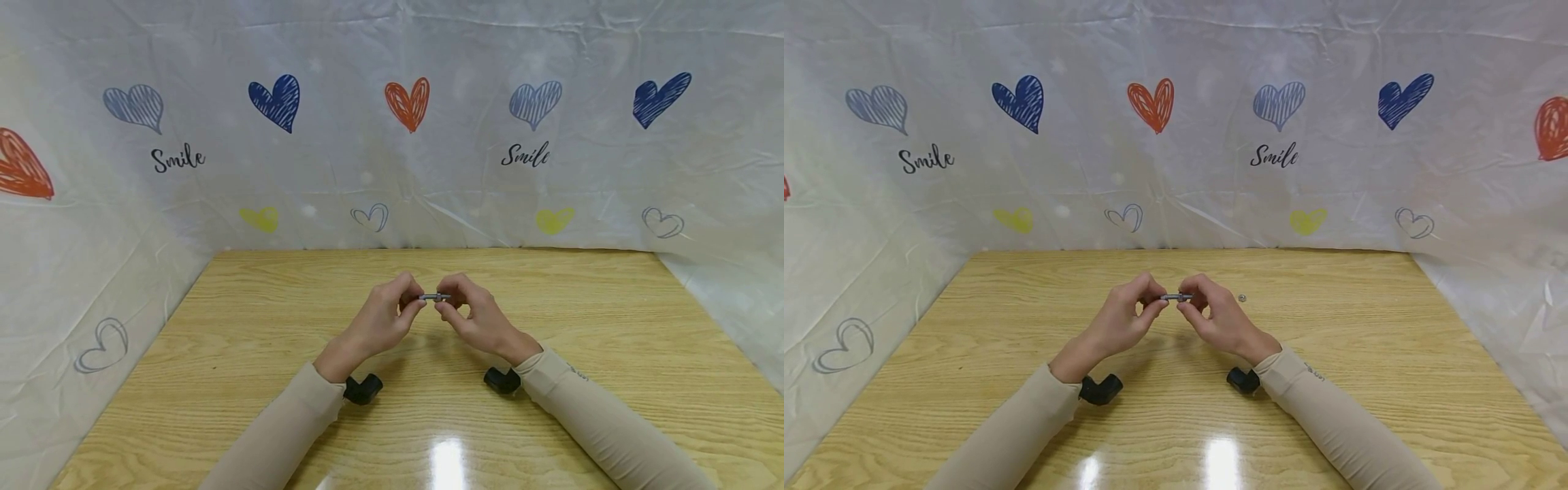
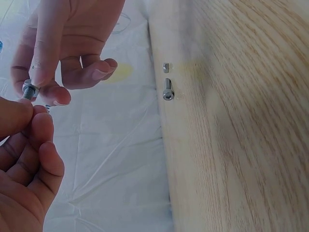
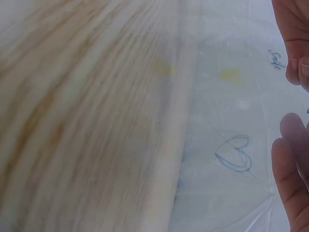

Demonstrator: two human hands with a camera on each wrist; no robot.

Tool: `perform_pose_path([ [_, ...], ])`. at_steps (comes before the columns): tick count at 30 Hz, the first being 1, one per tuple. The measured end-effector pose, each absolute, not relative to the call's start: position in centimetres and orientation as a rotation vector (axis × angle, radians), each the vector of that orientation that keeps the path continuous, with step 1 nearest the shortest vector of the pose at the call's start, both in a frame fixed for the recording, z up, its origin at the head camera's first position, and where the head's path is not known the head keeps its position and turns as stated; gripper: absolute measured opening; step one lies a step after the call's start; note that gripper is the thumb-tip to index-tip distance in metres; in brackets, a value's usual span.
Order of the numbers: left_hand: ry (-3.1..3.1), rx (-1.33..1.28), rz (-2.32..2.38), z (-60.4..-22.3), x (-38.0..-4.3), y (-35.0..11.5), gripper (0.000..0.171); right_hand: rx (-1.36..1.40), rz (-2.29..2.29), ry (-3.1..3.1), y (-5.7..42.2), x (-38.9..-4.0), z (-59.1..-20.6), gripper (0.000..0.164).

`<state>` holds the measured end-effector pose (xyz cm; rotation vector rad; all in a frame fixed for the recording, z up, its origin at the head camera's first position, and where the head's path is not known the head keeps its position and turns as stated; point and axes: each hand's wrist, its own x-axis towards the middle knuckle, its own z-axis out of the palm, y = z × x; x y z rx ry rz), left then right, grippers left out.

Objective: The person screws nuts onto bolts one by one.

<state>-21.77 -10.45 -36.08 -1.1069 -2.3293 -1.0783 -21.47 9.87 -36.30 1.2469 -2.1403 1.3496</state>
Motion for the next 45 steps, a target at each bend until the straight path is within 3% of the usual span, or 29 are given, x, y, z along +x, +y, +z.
perform_pose_path([
  [7,-2.328,-1.111,-1.076,-36.0,-21.7,-10.4,0.013,1.248,1.313,-2.135,10.3,-23.9,-39.1,0.015],
  [17,-2.311,-1.133,-1.089,-36.0,-21.7,-10.3,0.013,1.23,1.283,-2.168,9.9,-21.5,-36.3,0.015],
  [23,-2.313,-1.131,-1.097,-36.0,-21.7,-10.3,0.013,1.225,1.33,-2.178,10.0,-21.4,-36.3,0.028],
  [35,-2.326,-1.109,-1.066,-36.0,-21.7,-10.4,0.013,1.249,1.324,-2.142,9.8,-21.6,-36.5,0.013],
  [45,-2.322,-1.116,-1.068,-36.0,-21.7,-10.4,0.014,1.216,1.28,-2.174,9.8,-21.6,-36.4,0.013],
])
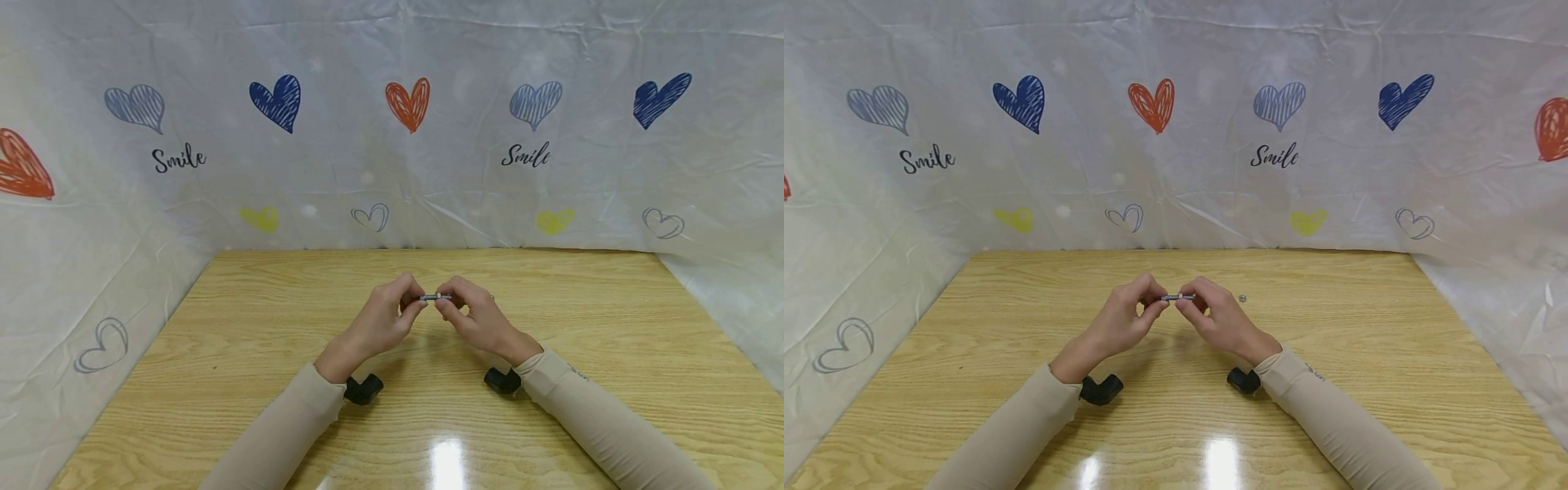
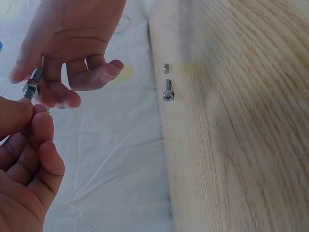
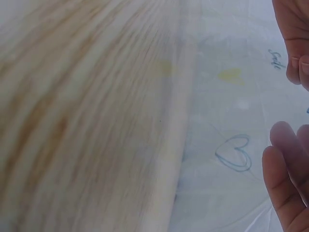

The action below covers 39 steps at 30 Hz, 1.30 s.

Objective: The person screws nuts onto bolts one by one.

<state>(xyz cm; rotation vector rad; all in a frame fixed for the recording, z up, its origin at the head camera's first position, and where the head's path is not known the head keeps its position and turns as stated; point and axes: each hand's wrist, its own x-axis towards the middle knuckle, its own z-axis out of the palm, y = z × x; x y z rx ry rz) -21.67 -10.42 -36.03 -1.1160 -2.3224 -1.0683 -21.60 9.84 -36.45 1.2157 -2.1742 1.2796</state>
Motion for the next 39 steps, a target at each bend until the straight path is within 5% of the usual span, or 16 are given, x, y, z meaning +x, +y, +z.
perform_pose_path([
  [5,-2.315,-1.125,-1.077,-36.12,-21.74,-10.46,0.016,1.221,1.325,-2.164,9.92,-21.45,-36.33,0.025],
  [21,-2.317,-1.122,-1.064,-36.01,-21.75,-10.43,0.015,1.243,1.311,-2.169,9.87,-21.62,-36.19,0.013],
  [29,-2.316,-1.128,-1.09,-36.0,-21.76,-10.4,0.015,1.235,1.345,-2.139,9.83,-21.42,-36.09,0.027],
  [39,-2.325,-1.108,-1.073,-35.9,-21.7,-10.35,0.014,1.259,1.342,-2.145,9.78,-21.62,-36.27,0.012],
])
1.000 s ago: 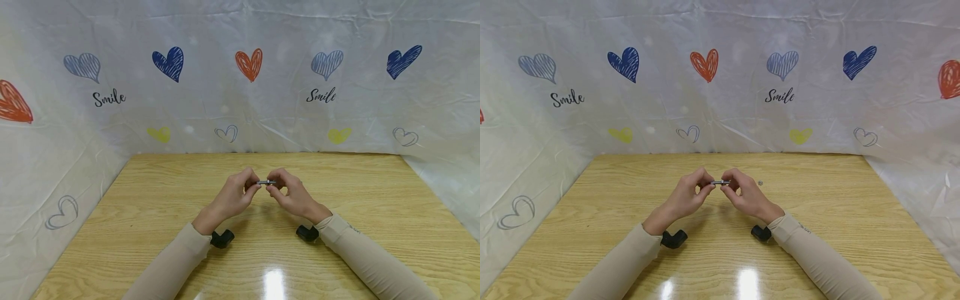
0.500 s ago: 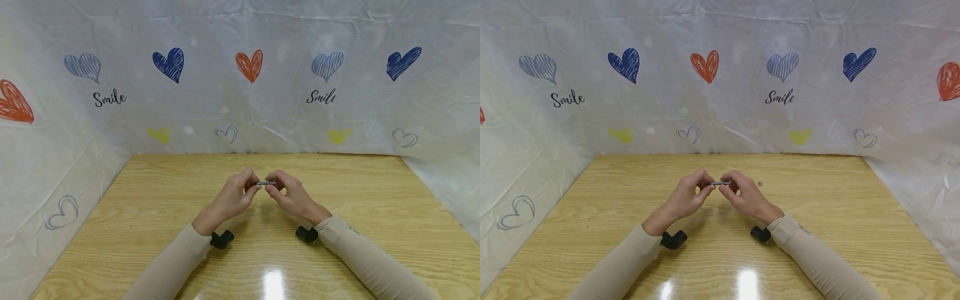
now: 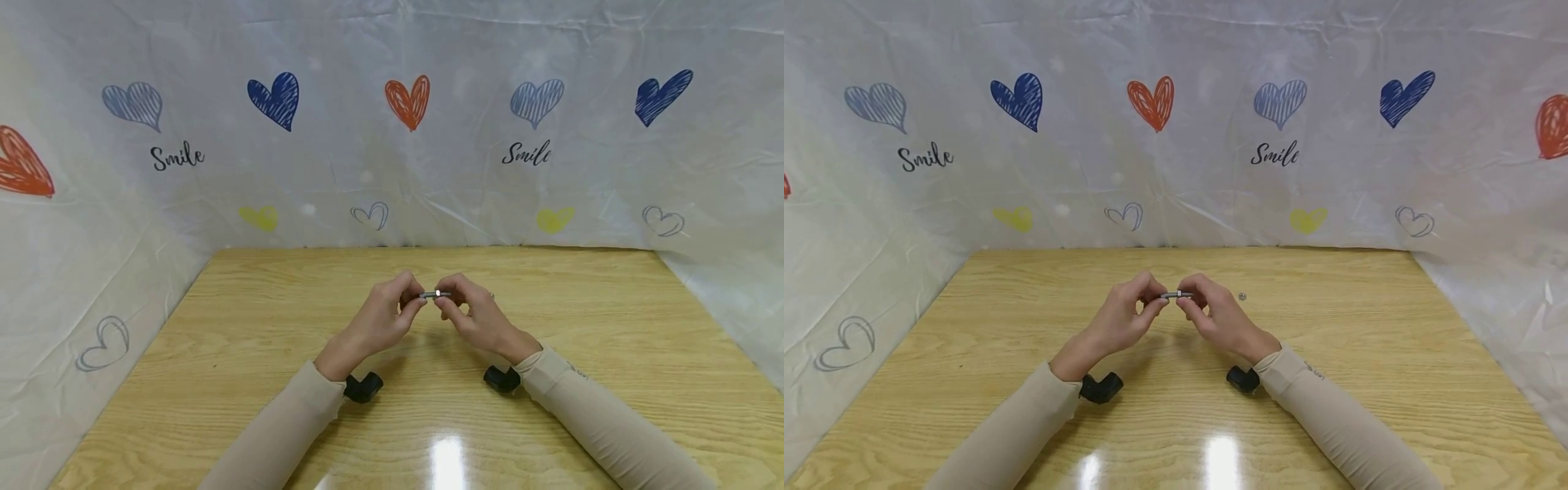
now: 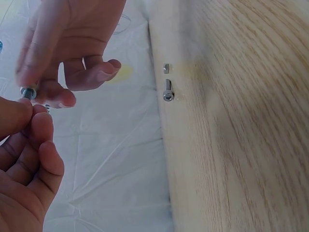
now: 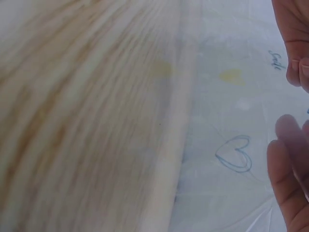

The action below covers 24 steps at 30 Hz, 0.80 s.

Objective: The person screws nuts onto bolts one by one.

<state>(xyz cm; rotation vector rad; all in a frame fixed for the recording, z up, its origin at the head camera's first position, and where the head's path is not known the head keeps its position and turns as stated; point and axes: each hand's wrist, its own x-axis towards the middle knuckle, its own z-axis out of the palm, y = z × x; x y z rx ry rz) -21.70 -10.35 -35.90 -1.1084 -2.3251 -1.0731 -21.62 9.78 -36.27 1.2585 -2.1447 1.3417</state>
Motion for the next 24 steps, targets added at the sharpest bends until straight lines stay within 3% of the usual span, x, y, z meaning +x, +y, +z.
perform_pose_path([
  [12,-2.312,-1.12,-1.077,-36.2,-21.73,-10.38,0.014,1.211,1.331,-2.214,9.95,-21.43,-36.26,0.015],
  [18,-2.317,-1.117,-1.071,-36.19,-21.75,-10.41,0.016,1.241,1.357,-2.148,9.9,-21.41,-36.33,0.026],
  [24,-2.325,-1.12,-1.068,-36.15,-21.87,-10.43,0.015,1.279,1.379,-2.098,9.77,-21.57,-36.35,0.019],
])
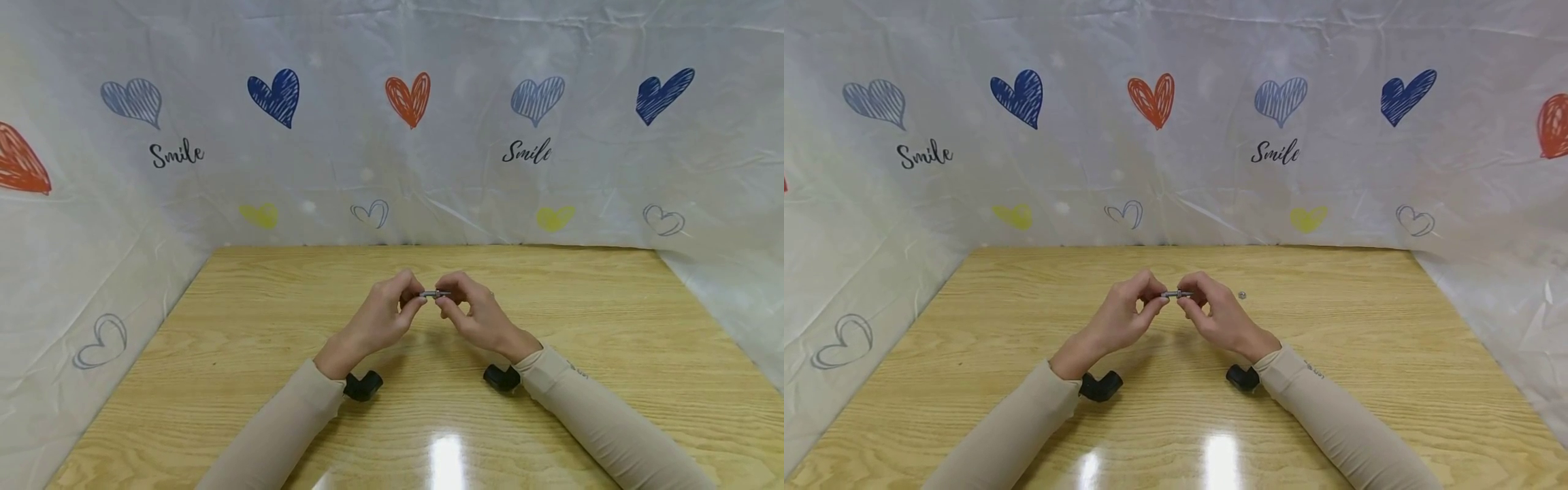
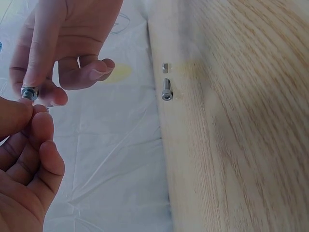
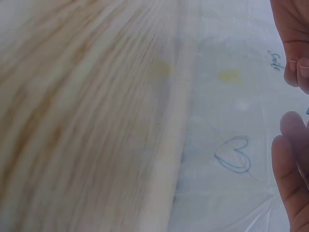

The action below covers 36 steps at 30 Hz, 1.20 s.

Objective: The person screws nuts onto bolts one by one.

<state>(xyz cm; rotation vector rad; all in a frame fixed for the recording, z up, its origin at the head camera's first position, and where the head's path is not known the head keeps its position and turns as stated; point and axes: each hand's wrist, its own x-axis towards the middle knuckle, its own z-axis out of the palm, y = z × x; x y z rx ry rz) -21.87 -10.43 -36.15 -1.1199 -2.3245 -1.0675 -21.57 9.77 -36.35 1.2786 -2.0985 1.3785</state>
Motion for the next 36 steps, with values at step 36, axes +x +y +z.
perform_pose_path([
  [36,-2.325,-1.115,-1.086,-36.0,-21.8,-10.4,0.014,1.23,1.305,-2.162,9.8,-22.2,-36.9,0.011],
])
